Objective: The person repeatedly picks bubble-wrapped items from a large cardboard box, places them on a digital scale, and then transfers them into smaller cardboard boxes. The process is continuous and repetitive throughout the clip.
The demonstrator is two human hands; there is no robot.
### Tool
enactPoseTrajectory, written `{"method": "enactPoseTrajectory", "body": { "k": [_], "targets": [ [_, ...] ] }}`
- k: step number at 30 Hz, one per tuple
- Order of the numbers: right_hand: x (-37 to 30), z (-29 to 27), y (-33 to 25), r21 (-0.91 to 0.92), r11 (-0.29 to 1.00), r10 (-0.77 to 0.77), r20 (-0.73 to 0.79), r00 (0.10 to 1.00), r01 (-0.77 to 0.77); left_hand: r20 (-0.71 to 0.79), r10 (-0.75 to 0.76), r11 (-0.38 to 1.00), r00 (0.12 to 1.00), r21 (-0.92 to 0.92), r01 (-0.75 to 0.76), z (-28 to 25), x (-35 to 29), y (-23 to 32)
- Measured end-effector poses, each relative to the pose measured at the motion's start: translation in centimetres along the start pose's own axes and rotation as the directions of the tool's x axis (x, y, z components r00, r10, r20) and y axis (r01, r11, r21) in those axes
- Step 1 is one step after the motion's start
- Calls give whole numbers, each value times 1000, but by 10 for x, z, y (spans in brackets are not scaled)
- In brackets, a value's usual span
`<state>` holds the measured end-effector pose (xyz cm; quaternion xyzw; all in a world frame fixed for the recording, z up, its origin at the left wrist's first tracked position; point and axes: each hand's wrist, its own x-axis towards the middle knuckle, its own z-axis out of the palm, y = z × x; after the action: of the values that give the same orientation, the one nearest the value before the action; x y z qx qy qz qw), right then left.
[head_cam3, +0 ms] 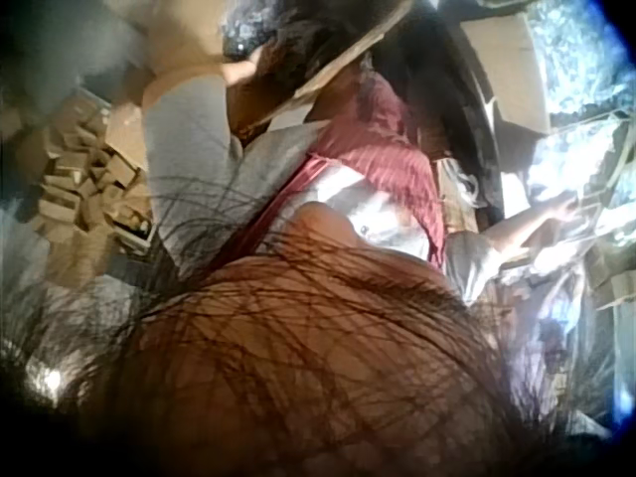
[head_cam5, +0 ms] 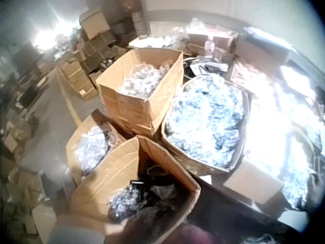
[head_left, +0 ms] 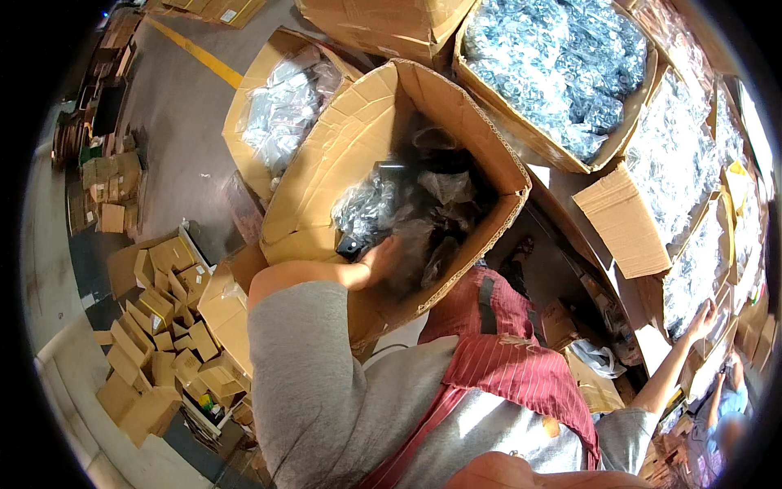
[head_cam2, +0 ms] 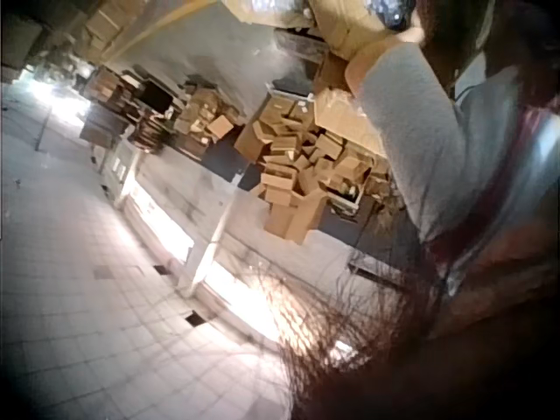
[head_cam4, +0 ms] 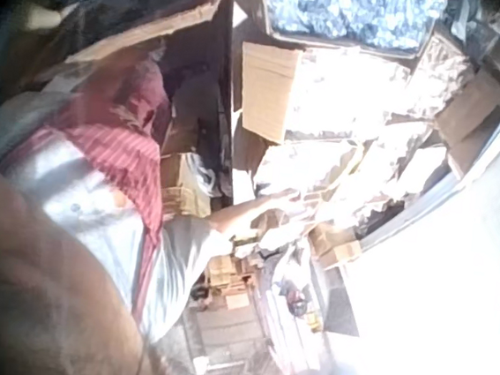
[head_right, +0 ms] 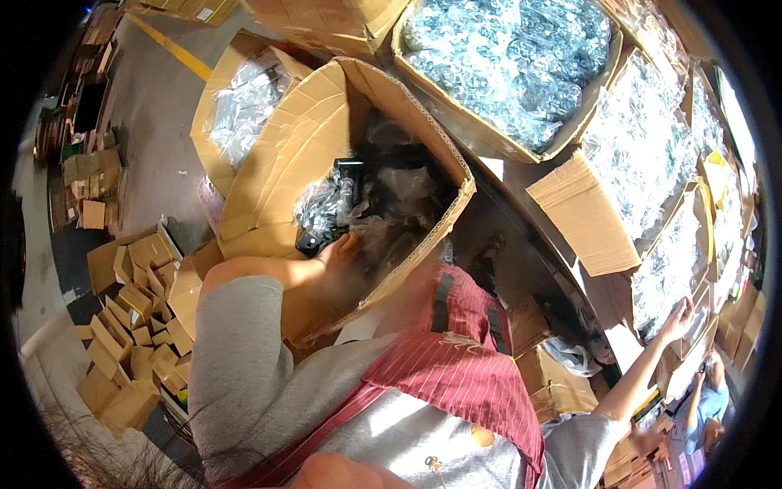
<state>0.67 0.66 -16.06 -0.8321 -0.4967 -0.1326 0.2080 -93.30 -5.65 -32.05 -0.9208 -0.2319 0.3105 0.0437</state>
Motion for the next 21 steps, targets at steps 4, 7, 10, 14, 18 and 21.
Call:
{"method": "enactPoseTrajectory", "body": {
  "k": [4,7,10,14,18,21],
  "targets": [
    [0,-3,9,30,997,78,4,997,-78,24,-60,939,998,-339,64,4,-2,14],
    [-4,7,1,30,996,86,-9,996,-85,315,21,738,949,-645,198,-59,2,-12],
    [-8,1,8,97,989,114,-18,993,-112,398,216,567,891,-794,218,-78,9,-43],
    [-5,0,12,141,988,67,-31,997,-62,311,380,351,871,-920,175,-32,21,-47],
    [-8,7,-3,224,972,81,-39,996,-70,294,545,172,786,-956,239,-3,34,-32],
    [-3,7,-20,379,921,105,-17,994,-91,352,724,176,594,-926,334,43,43,-7]
  ]
}}
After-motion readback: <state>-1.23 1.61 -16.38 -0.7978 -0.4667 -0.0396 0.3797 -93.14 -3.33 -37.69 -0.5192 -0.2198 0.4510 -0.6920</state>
